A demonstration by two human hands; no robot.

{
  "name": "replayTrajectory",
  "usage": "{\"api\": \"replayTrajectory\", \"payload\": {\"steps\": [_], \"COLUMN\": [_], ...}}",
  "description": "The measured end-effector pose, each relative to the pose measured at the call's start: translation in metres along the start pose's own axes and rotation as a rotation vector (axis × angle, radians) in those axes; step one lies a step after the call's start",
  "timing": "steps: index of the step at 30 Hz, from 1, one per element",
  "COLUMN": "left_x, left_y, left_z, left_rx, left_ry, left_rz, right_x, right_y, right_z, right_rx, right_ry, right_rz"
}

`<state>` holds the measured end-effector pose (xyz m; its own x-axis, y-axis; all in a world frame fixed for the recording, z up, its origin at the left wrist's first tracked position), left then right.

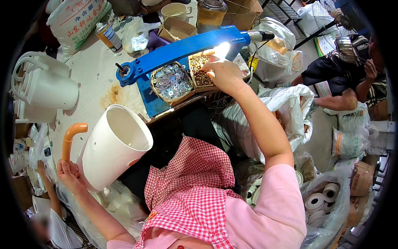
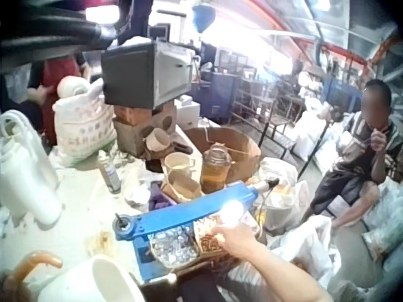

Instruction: The person assembles thermal flasks by attaching brown handles and blue plastic components using a mechanical press and small screws. They retrieve parts from bags, fit handles into the white flask bodies, and use the press to secure components one at a time, eventually placing finished units on the table.

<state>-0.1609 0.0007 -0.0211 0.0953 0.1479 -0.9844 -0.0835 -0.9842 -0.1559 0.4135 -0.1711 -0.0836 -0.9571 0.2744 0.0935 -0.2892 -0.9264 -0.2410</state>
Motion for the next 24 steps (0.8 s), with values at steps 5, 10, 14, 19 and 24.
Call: {"api": "replayTrajectory", "payload": {"steps": [5, 10, 14, 19, 24], "left_x": [0.0, 0.003, 0.0, -0.004, 0.003], "left_y": [0.005, 0.005, 0.007, 0.012, 0.013], "left_z": [0.006, 0.0, -0.004, 0.004, -0.005], "left_rx": [-0.008, 0.004, -0.066, -0.117, -0.082], "left_ry": [-0.049, -0.054, -0.093, -0.125, -0.123], "left_rz": [-0.034, -0.046, -0.037, -0.012, -0.043], "right_x": [-0.003, -0.005, -0.002, 0.007, 0.079], "right_y": [-0.004, 0.001, 0.001, 0.007, -0.033], "right_z": [-0.002, 0.003, 0.01, 0.02, 0.059], "right_rx": [0.023, 0.019, -0.032, 0.002, -0.104], "right_ry": [0.011, -0.025, -0.103, -0.514, -1.13], "right_rz": [-0.009, -0.057, -0.099, -0.282, -0.187]}}
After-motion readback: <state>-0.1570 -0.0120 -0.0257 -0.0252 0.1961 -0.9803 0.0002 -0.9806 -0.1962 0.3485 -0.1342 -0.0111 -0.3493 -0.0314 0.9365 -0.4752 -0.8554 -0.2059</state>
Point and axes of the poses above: each hand's wrist, its own y-axis away from the middle knuckle, its own z-axis out of the back of the hand, x = y × z, the point moved 6 cm from there along -y, towards the middle knuckle, and after that the axes turned 11 degrees about y, right-handed, at the moved point
